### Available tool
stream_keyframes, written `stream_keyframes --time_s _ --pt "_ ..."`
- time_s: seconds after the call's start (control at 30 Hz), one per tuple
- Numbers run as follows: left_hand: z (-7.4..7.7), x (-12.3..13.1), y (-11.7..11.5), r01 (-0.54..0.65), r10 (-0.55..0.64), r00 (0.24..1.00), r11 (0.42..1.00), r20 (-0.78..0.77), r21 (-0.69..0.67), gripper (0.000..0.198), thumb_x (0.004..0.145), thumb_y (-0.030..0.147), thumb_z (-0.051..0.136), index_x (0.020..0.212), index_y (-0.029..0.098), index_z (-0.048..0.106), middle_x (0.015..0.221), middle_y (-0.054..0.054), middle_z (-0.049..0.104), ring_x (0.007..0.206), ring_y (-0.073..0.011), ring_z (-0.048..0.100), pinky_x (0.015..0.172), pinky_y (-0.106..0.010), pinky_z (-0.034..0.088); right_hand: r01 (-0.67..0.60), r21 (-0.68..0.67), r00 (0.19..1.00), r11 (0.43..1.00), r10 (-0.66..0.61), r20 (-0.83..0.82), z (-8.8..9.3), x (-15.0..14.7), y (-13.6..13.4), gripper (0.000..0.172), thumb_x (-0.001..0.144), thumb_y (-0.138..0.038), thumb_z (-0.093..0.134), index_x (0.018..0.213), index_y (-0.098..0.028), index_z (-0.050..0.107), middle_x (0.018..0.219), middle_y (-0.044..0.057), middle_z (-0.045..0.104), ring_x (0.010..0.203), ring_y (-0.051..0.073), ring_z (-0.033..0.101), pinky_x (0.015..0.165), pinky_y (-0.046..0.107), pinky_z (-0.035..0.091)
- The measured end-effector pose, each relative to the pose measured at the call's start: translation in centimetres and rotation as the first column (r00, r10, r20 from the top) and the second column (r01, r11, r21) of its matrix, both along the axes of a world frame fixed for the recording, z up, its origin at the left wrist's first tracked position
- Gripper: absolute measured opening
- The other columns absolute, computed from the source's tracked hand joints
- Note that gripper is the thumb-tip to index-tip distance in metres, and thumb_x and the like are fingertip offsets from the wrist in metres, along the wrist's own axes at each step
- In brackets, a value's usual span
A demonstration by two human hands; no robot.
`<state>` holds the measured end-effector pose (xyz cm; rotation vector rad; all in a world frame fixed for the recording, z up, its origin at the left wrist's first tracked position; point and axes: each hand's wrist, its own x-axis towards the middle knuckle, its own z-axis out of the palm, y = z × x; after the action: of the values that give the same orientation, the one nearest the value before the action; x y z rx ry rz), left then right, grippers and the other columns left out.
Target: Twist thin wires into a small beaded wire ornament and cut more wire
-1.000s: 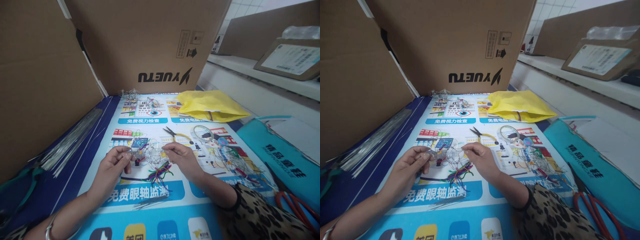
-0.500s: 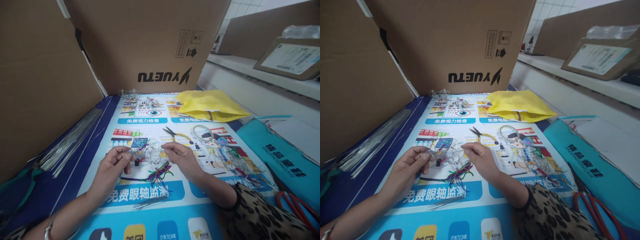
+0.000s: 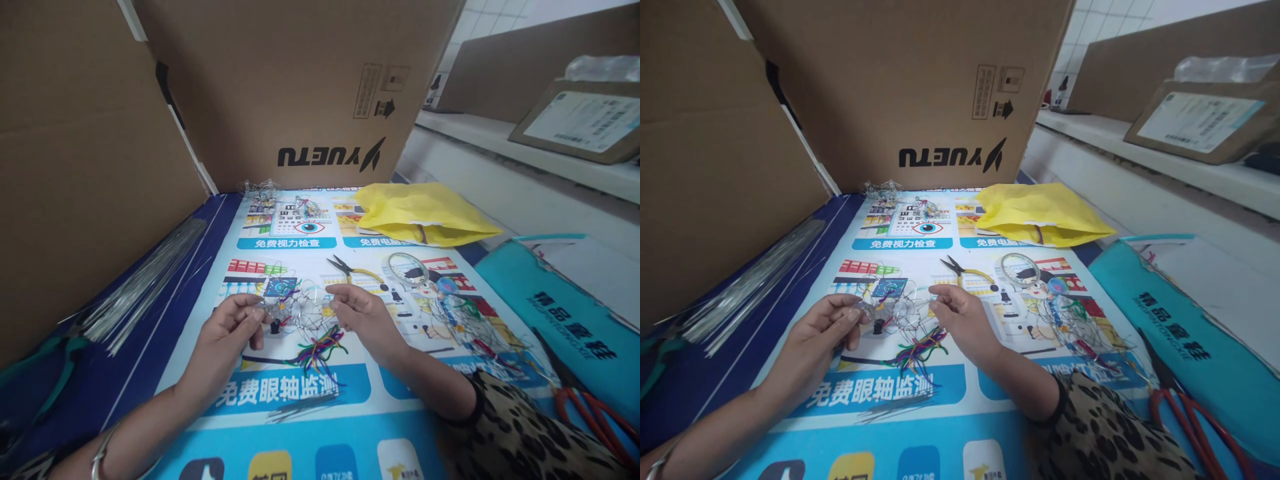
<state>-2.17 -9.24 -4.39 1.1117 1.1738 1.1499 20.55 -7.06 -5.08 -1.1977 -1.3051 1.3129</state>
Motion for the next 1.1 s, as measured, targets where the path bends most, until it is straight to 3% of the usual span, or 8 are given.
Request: stream_keyframes --time_s 0.4,0.67,1.1 --pt "-0.1 -0.1 0.0 0.011 -0.010 1.000 1.000 -0.007 0.009 0.022 0.082 0.030 0.057 0.100 0.021 0.048 0.078 0.000 0.062 0.052 -0.0067 0.051 0.052 -0.020 0.040 -0.001 -0.022 0.999 1.000 0.002 0.053 0.0 0.1 -0.1 0.029 0.076 -0.034 0.058 0.099 -0.017 0.063 0.063 -0.002 0.051 0.053 0.009 0.042 0.049 0.023 0.035" --pt "0.0 0.0 -0.1 0.010 -0.010 1.000 1.000 -0.004 0.009 0.022 0.082 0.030 0.057 0.100 0.021 0.048 0.077 0.000 0.062 0.052 -0.0066 0.051 0.052 -0.020 0.040 -0.004 0.008 1.000 1.000 0.004 0.004 -0.3 0.1 0.0 0.026 0.075 -0.032 0.060 0.097 -0.018 0.062 0.068 -0.002 0.052 0.052 0.007 0.042 0.048 0.022 0.035" --pt "0.0 0.0 0.0 0.009 -0.009 1.000 1.000 -0.029 0.003 0.024 0.082 0.031 0.058 0.100 0.021 0.048 0.076 0.001 0.061 0.052 -0.0067 0.050 0.052 -0.020 0.039 0.037 0.080 0.999 0.996 -0.037 0.000 0.8 0.5 0.3 0.019 0.074 -0.031 0.061 0.089 -0.019 0.062 0.069 -0.002 0.054 0.055 0.008 0.046 0.048 0.021 0.038"
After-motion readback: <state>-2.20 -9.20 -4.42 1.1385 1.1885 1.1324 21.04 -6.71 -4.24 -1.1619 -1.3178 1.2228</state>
